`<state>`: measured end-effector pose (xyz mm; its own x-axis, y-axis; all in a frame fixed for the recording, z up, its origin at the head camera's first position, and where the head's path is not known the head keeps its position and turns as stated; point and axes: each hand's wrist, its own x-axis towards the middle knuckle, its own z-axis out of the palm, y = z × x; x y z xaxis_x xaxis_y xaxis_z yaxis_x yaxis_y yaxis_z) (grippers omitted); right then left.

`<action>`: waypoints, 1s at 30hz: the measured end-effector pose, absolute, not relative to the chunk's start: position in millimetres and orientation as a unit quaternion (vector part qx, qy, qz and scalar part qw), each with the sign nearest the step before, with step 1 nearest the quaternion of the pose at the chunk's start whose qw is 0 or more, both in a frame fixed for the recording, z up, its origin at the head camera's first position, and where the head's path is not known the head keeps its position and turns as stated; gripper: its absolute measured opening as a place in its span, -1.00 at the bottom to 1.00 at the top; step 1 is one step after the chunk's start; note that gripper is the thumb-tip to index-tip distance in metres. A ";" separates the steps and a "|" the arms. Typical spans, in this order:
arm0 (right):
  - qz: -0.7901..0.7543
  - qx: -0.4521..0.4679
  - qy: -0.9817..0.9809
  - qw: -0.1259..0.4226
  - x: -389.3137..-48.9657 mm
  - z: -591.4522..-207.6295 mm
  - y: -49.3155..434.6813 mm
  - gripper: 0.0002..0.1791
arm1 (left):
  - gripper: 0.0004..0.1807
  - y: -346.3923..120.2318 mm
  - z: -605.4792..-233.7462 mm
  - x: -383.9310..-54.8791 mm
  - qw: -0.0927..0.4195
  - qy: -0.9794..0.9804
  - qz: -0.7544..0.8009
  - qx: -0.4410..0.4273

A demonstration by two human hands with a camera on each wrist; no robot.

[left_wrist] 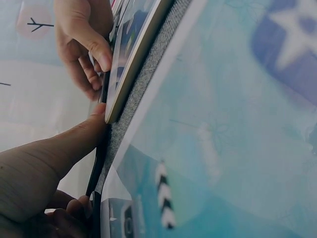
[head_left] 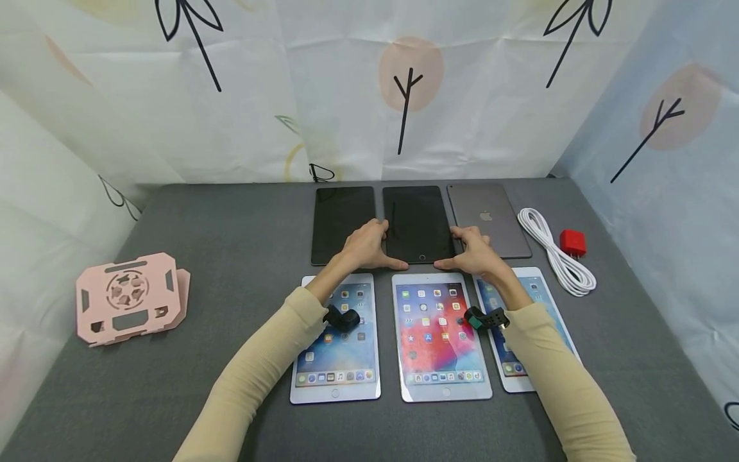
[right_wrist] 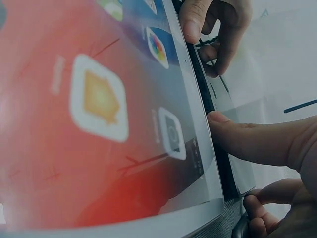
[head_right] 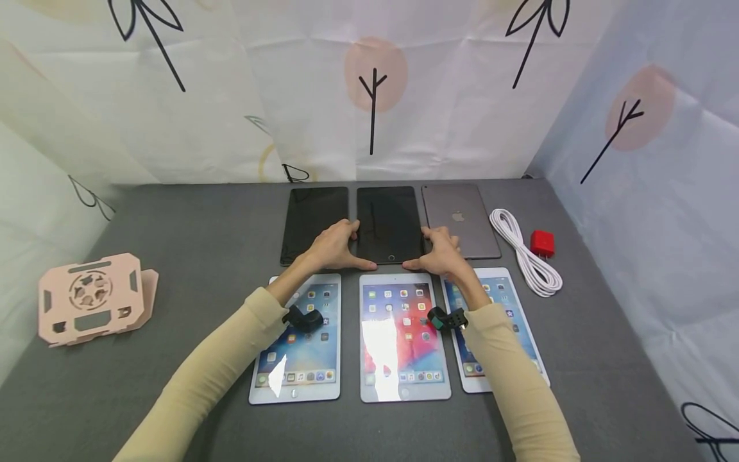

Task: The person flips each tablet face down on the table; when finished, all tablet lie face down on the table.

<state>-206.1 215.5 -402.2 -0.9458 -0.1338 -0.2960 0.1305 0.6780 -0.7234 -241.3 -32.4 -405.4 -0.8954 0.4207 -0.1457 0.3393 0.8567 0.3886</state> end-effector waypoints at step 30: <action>-0.526 -0.100 0.837 0.108 -195.6 -378.1 218.7 0.03 | 0.20 -24.4 -396.6 -242.9 0.138 0.948 0.214 0.191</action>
